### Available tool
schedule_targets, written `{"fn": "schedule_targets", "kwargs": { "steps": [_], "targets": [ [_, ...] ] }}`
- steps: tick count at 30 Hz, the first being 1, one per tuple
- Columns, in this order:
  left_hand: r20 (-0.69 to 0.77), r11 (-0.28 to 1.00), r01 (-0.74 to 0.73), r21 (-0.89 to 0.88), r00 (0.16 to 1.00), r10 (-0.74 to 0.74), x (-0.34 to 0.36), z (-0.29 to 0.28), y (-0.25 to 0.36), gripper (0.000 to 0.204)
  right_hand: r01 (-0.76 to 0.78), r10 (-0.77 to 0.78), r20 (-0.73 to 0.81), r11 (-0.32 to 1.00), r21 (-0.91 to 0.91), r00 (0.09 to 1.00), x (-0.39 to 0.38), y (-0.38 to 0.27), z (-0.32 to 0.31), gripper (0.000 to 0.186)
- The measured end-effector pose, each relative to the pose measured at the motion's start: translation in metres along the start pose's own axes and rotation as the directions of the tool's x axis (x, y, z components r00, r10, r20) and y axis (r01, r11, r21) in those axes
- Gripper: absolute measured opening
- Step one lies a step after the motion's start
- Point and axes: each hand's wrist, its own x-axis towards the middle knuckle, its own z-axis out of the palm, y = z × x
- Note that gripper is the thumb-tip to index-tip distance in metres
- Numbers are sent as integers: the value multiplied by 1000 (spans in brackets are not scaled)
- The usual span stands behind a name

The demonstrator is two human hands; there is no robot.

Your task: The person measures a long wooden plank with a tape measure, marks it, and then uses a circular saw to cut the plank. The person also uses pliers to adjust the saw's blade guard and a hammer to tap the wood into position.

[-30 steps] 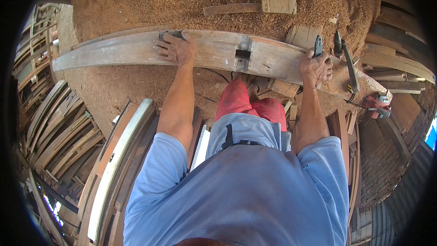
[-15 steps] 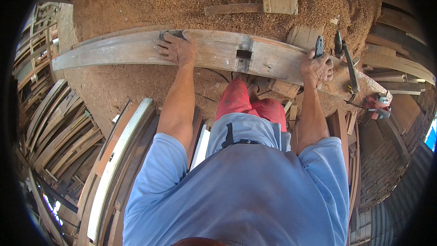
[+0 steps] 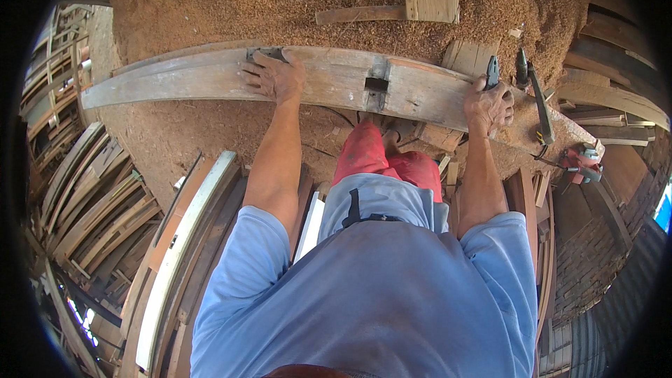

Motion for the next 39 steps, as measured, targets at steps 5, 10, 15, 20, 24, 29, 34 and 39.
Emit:
{"fn": "schedule_targets", "kwargs": {
  "steps": [5, 10, 15, 20, 24, 29, 34, 39],
  "targets": [
    [11, 1000, -6, -8, 1000, 6, -1, -5, 3, 86, 24, -24, -62, 1000, 1, 998, 0, 3, 5, 62],
    [5, 1000, 1, -12, 1000, -1, -1, -4, 3, 85, 19, -19, -54, 1000, 6, 998, 0, 1, 3, 63],
    [7, 1000, -7, 10, 1000, 7, -1, -5, 3, 85, 18, -18, -42, 1000, 9, 999, -2, 0, 0, 64],
    [-22, 1000, -23, 4, 1000, 23, -1, -3, 1, 85, 22, -23, -55, 1000, -12, 998, 1, 2, 5, 64],
    [-10, 1000, -14, 0, 1000, 14, -1, -3, 2, 86, 20, -21, -55, 1000, -15, 998, 2, 4, 7, 64],
    [3, 1000, -7, -1, 1000, 7, -1, -3, 2, 87, 19, -20, -57, 1000, -18, 998, 3, 5, 9, 64],
    [-52, 1000, -6, -8, 999, 5, -1, 2, 1, 85, 15, -16, -27, 999, -36, 1000, 0, 1, 2, 64],
    [-54, 1000, 0, 5, 999, 0, 0, 7, 0, 87, -3, 3, -21, 999, -32, 1000, -2, -2, -3, 63]
  ]
}}
